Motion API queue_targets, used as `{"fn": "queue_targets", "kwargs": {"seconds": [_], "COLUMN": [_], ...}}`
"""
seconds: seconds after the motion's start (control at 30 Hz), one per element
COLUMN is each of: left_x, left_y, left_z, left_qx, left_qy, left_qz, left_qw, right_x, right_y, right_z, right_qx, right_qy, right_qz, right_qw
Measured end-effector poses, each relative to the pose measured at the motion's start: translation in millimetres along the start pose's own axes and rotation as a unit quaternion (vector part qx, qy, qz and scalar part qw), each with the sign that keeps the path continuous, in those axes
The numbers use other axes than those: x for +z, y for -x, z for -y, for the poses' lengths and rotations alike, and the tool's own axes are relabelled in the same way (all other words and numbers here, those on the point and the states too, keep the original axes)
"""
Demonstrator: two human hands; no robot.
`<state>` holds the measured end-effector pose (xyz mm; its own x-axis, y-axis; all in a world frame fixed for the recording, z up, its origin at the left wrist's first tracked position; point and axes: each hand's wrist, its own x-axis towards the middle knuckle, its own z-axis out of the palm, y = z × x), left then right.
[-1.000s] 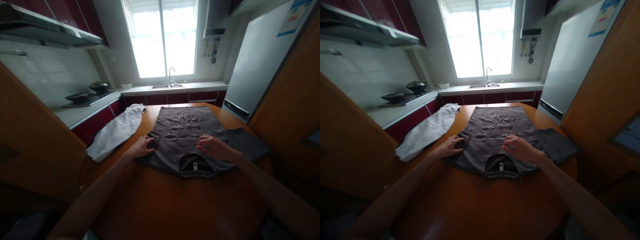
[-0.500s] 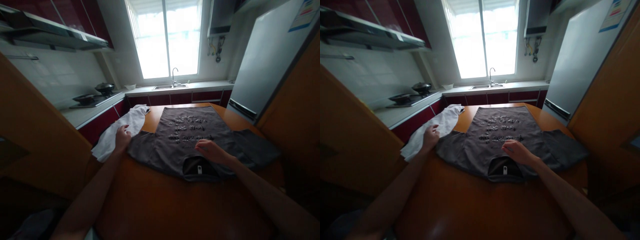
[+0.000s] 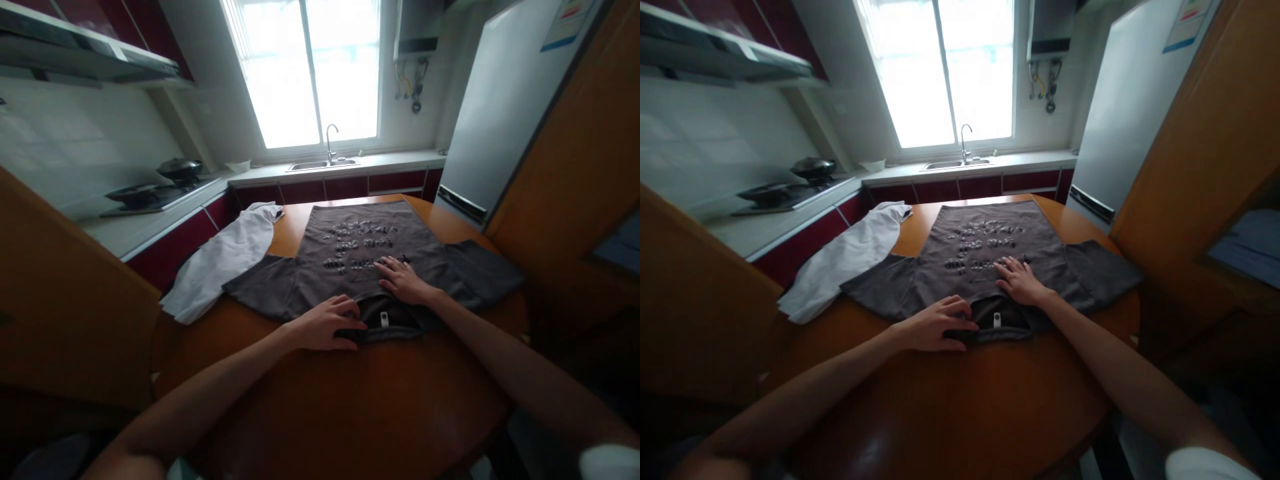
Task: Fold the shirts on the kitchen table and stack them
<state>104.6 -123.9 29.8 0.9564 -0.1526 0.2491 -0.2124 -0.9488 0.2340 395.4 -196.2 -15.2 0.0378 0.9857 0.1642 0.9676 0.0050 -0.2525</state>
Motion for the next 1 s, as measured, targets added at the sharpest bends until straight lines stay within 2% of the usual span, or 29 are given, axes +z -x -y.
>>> {"fn": "queue_targets", "kwargs": {"seconds": [0.1,0.2,0.27,0.33,0.4,0.47,0.57,0.67,0.8,0.9,1.0], "left_x": [-0.3,1.4,3.1,5.0,6.7,7.5,5.7,-0.2,-10.7,-20.2,-29.2], "left_y": [3.1,3.3,2.3,1.3,0.4,-0.6,-2.4,-3.3,1.4,14.9,38.5], "left_z": [1.2,-0.4,-4.2,-7.9,-9.7,-9.3,-7.3,-6.8,-9.6,-10.7,-7.0], "left_qx": [0.011,0.013,0.008,0.006,0.006,-0.002,-0.019,-0.034,-0.017,-0.037,-0.098], "left_qy": [0.008,-0.008,-0.024,-0.030,-0.028,-0.017,0.028,0.084,0.150,0.134,0.074], "left_qz": [0.017,0.017,0.013,0.011,0.010,0.005,-0.012,-0.021,0.028,0.034,0.029], "left_qw": [1.000,1.000,1.000,0.999,1.000,1.000,0.999,0.996,0.988,0.990,0.992], "right_x": [-0.4,-14.5,-29.9,-45.4,-57.1,-63.8,-69.0,-75.0,-79.8,-76.9,-71.5], "right_y": [0.6,4.4,13.4,30.1,53.6,79.0,108.1,119.0,121.0,127.3,138.8], "right_z": [4.5,12.1,17.2,22.5,27.6,31.2,31.8,30.5,33.7,35.7,29.6], "right_qx": [0.045,0.034,-0.025,-0.112,-0.178,-0.199,-0.189,-0.192,-0.212,-0.216,-0.192], "right_qy": [0.028,0.028,-0.003,-0.054,-0.094,-0.096,-0.056,-0.031,-0.037,-0.053,-0.063], "right_qz": [0.046,0.004,-0.040,-0.048,-0.010,0.036,0.063,0.062,0.071,0.087,0.042], "right_qw": [0.998,0.999,0.999,0.991,0.979,0.975,0.978,0.979,0.974,0.971,0.978]}}
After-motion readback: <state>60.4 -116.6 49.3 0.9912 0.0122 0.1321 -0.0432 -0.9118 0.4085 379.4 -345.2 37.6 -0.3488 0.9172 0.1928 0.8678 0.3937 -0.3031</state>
